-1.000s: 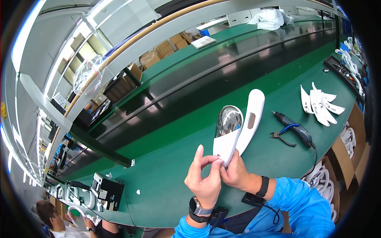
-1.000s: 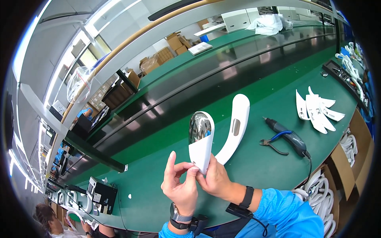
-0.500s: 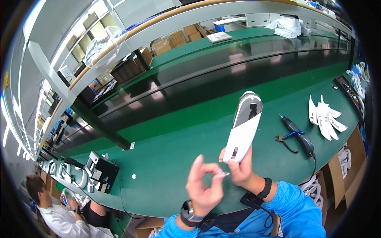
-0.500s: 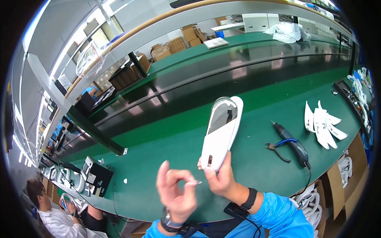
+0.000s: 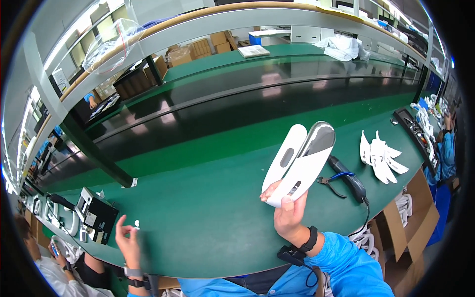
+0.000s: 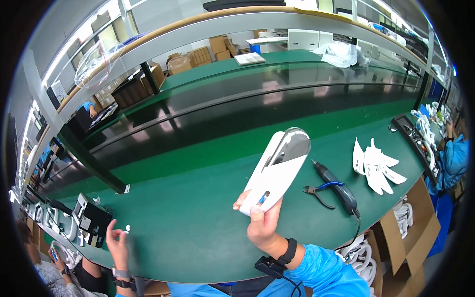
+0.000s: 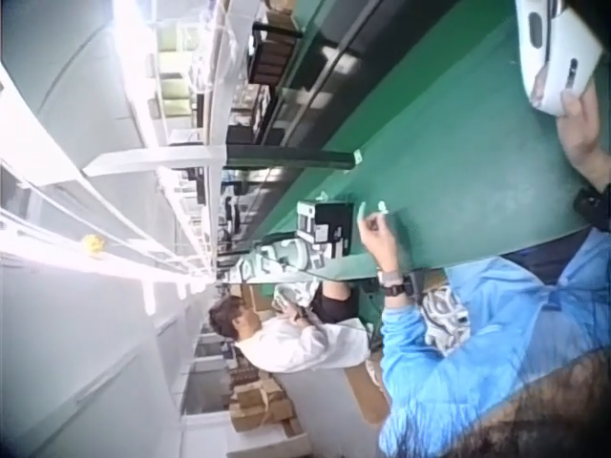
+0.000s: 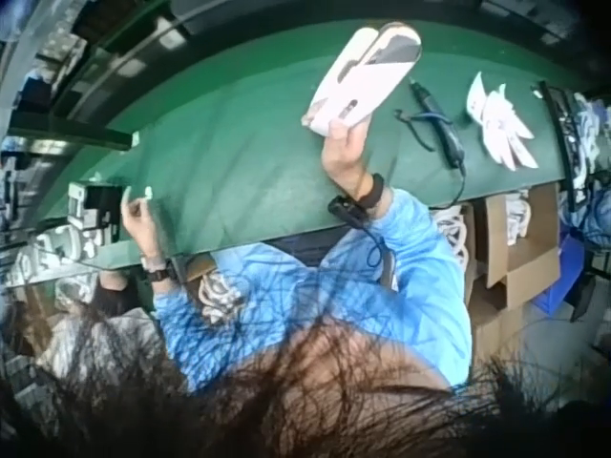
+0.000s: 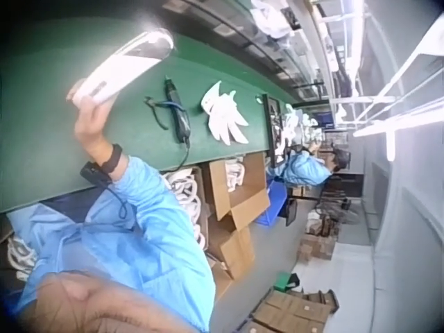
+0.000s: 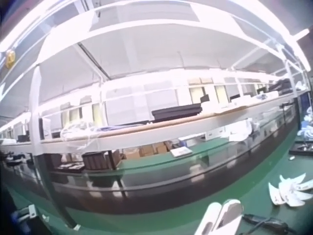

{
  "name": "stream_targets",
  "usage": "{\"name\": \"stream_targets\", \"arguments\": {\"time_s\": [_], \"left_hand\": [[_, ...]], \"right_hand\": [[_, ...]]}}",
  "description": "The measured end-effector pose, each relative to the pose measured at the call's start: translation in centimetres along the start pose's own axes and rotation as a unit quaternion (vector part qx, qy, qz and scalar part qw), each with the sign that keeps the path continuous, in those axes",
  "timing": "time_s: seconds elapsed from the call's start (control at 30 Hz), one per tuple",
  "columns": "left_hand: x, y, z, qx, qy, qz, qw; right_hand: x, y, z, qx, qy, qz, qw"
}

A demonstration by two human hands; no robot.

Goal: Assembling the internal battery and circuit board components into a white plastic neck-worn device housing.

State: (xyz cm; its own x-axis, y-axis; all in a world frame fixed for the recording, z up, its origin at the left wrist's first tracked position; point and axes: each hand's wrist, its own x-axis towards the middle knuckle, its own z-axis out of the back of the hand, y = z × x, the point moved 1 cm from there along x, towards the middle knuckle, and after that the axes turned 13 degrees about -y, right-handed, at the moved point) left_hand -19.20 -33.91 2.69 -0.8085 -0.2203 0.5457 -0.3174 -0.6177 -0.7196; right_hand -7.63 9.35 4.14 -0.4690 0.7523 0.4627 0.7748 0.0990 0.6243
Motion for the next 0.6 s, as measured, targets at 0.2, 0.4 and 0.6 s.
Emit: {"name": "stream_targets", "arguments": {"time_s": [0.2, 0.4, 0.6], "left_hand": [[2.1, 3.1, -2.6, -0.048, 0.038, 0.142, 0.988], [3.4, 4.3, -1.7, 0.081, 0.024, 0.079, 0.993], [4.4, 5.3, -1.2, 0.149, 0.1, 0.004, 0.984]], "right_hand": [[2.1, 0.3, 3.7, -0.087, -0.107, 0.068, 0.988], [1.9, 0.5, 1.2, -0.054, -0.081, 0.044, 0.994], [1.5, -0.4, 0.4, -0.042, 0.036, -0.019, 0.998]]}}
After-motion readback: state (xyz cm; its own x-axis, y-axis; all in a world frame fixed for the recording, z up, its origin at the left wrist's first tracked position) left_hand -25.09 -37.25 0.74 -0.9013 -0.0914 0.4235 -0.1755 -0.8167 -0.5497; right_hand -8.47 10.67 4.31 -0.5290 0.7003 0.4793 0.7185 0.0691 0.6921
